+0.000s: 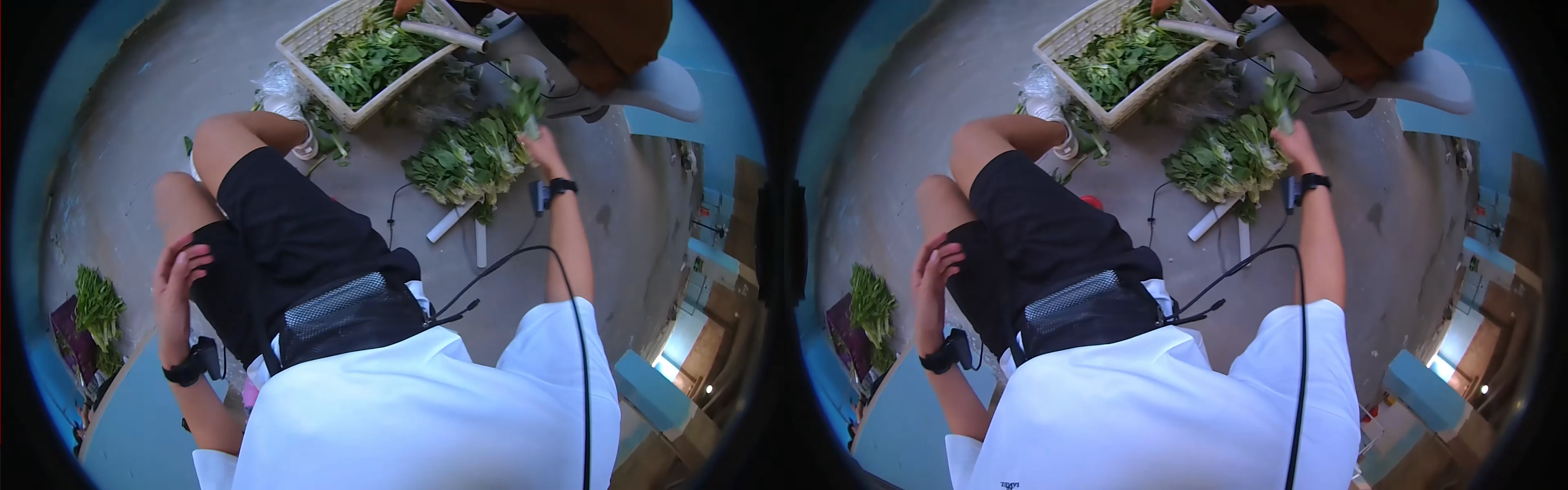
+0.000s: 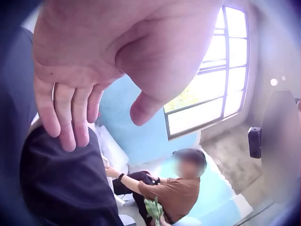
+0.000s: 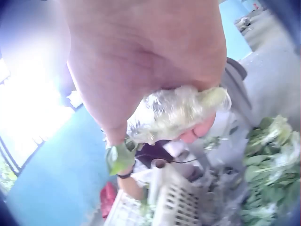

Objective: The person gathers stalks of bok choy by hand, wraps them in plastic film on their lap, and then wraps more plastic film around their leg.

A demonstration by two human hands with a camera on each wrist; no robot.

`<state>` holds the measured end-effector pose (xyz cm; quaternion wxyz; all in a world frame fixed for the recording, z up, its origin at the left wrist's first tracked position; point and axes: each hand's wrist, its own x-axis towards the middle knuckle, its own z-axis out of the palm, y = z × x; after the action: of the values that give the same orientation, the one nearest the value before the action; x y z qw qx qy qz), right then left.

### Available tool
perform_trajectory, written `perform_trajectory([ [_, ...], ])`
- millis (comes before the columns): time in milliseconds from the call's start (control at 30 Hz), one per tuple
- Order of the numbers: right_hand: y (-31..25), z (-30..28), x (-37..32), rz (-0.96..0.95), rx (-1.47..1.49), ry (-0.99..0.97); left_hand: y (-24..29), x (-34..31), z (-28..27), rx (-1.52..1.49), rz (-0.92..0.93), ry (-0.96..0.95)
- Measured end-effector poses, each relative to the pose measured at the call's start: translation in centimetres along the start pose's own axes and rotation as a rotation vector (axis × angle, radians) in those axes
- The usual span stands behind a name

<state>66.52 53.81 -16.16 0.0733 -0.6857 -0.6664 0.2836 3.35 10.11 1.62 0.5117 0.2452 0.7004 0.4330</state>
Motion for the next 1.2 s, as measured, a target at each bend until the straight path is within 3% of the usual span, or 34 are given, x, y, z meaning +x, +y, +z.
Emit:
perform_trajectory([
  [67,8.0,6.1,-0.9,0.079,-0.088,0.026,-0.8,-0.6,-1.3,-0.065,-0.009,0.121],
  [100,8.9,7.6,-2.4,0.143,-0.151,-0.008,-1.0,-0.9,-1.7,-0.077,-0.011,0.158],
  [267,7.6,10.4,-6.5,0.291,-0.290,-0.046,-1.2,-2.2,-2.9,-0.078,-0.052,0.215],
  [367,6.6,10.4,-7.0,0.292,-0.320,0.110,-1.0,-2.3,-3.5,-0.043,-0.080,0.226],
  [433,6.2,11.3,-7.9,0.176,-0.737,0.374,-1.1,-2.1,-3.6,-0.030,-0.081,0.248],
  [467,6.2,11.4,-8.3,0.184,-0.734,0.377,-1.1,-2.1,-3.6,-0.025,-0.077,0.241],
  [533,5.8,11.9,-8.5,0.476,-0.590,-0.276,-1.3,-2.2,-3.2,0.033,-0.078,0.289],
  [600,11.1,16.3,-8.8,0.388,-0.443,-0.513,-1.8,-2.4,-3.2,0.052,-0.082,0.308],
  [667,7.1,15.8,-11.0,0.297,-0.291,-0.751,-2.9,-2.6,-3.4,-0.002,-0.084,0.336],
  [700,6.2,16.4,-11.8,0.296,-0.296,-0.753,-3.5,-2.7,-3.8,-0.047,-0.083,0.329],
  [767,5.1,17.5,-12.7,0.503,-0.083,-0.799,-3.8,-2.8,-3.7,-0.084,-0.101,0.341],
  [800,4.5,17.6,-12.6,0.496,-0.087,-0.804,-3.9,-2.9,-3.8,-0.115,-0.115,0.355],
  [867,3.7,19.4,-11.0,0.116,-0.185,-0.811,-3.2,-2.8,-3.4,-0.075,-0.113,0.353],
  [933,0.4,20.6,-9.1,-0.031,-0.229,-0.776,-3.0,-2.3,-4.1,-0.043,-0.116,0.378],
  [1000,-5.8,21.6,-6.4,-0.229,-0.208,-0.838,-4.5,-1.7,-5.3,0.260,-0.023,0.421],
  [1033,-8.8,21.7,-6.1,-0.338,-0.207,-0.793,-4.8,-1.5,-5.1,0.251,-0.031,0.441],
  [1100,-14.9,22.9,-5.1,-0.380,-0.188,-0.815,-5.3,-1.7,-4.4,0.444,0.019,0.500],
  [1167,-19.1,23.7,-5.0,-0.430,-0.163,-0.854,-7.9,-0.9,-4.9,0.330,0.012,0.419],
  [1200,-21.2,24.2,-5.1,-0.455,-0.108,-0.808,-11.1,-0.1,-5.5,0.313,0.102,0.458],
])
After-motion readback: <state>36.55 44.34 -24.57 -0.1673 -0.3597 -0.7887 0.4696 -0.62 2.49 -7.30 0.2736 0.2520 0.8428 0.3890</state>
